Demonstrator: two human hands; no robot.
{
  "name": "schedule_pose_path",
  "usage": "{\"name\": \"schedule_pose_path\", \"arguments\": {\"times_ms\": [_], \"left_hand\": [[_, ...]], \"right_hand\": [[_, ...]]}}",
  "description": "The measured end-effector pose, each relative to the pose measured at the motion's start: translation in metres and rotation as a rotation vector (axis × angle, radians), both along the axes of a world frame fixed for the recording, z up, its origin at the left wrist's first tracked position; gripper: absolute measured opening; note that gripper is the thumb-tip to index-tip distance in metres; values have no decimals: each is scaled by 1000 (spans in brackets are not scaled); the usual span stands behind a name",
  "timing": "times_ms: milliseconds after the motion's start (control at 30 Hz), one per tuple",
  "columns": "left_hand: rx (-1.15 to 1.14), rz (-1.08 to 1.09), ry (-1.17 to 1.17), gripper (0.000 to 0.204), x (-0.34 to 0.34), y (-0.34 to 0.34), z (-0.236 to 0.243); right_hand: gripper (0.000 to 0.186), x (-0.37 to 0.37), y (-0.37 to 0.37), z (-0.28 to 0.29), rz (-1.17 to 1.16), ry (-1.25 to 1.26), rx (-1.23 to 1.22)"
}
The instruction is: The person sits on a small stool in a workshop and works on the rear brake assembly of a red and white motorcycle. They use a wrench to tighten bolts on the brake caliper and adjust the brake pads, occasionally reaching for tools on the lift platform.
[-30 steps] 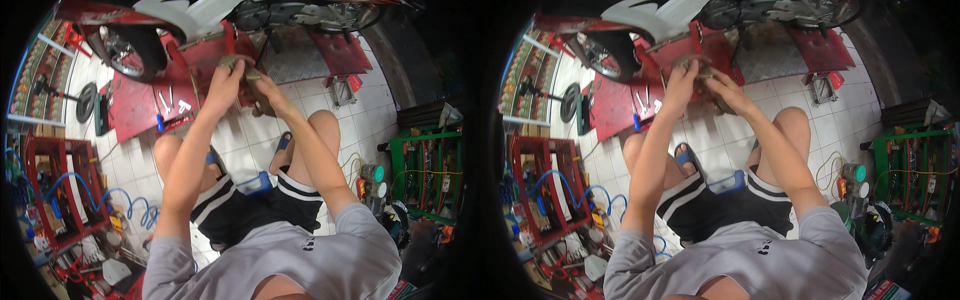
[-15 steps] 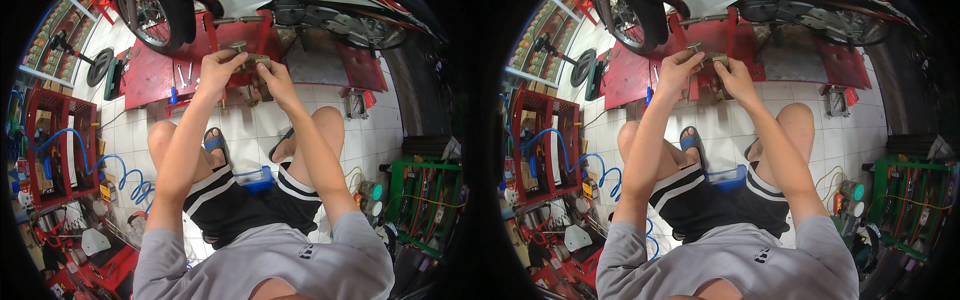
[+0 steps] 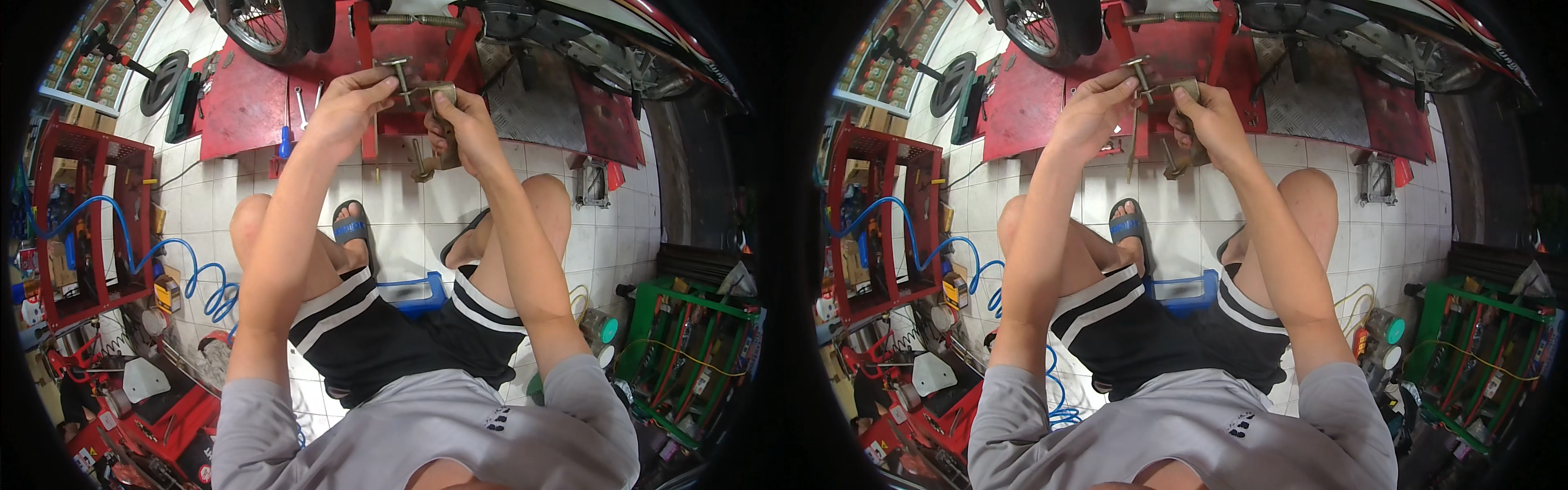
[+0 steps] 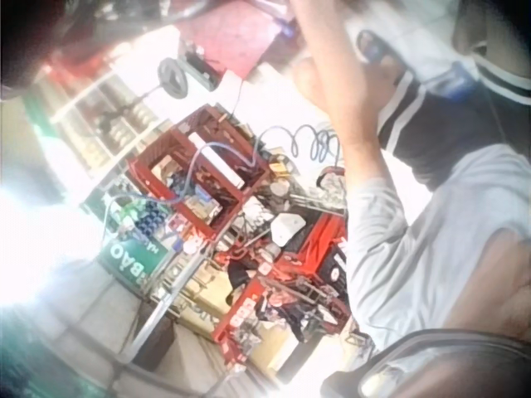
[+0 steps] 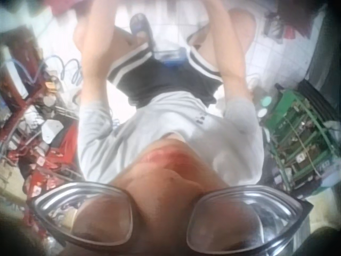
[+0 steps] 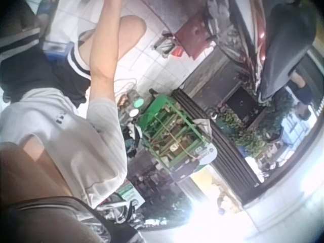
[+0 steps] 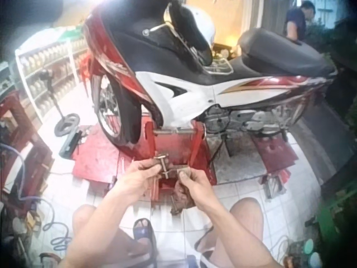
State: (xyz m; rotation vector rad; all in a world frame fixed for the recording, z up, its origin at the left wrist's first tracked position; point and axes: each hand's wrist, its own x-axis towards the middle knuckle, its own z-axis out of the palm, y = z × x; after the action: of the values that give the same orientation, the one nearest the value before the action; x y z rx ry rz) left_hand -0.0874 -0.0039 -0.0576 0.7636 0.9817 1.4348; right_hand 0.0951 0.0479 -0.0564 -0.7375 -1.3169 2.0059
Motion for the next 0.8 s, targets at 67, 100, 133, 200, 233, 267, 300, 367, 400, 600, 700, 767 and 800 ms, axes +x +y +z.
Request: {"name": "schedule_pose_path", "arguments": {"times_ms": [67,100,133,200,233,267,300,367,400,600,700,767,800], "left_hand": [[-5,26,51,26,0,2,-2],[-14,43,66,25,3,2,-2],[-24,59,82,25,4,3,-2],[-3,-63,-45,26,1,6,-4],[7,-123,-108,26,-1,7,-5],[8,-97,-60,27,1,7,-5],[9,-71,-11,27,3,6,-6],[-1,-31,55,27,7,6,-6],[-12,-16,72,27,9,6,-6],[-18,-107,51,29,5,9,-16],[-47,-56,47,29,11,12,-14],[-42,-101,-11,28,12,13,-11],[-23,-146,-34,28,12,14,-7]], "right_hand": [[22,1,1,0,14,0,-16],[21,2,0,0,19,6,-29],[21,3,0,-1,24,12,-43],[20,5,2,-6,10,-4,-33],[20,5,2,-7,3,-12,-28],[22,6,2,-7,6,-19,-22],[23,6,2,-7,9,-26,-16],[25,8,1,-5,13,-44,-13],[25,8,0,-5,15,-56,-15],[18,13,-1,-3,5,-50,-65],[17,15,0,-7,8,-54,-71],[17,17,2,-8,-3,-64,-80],[17,18,3,-8,-14,-70,-86]]}}
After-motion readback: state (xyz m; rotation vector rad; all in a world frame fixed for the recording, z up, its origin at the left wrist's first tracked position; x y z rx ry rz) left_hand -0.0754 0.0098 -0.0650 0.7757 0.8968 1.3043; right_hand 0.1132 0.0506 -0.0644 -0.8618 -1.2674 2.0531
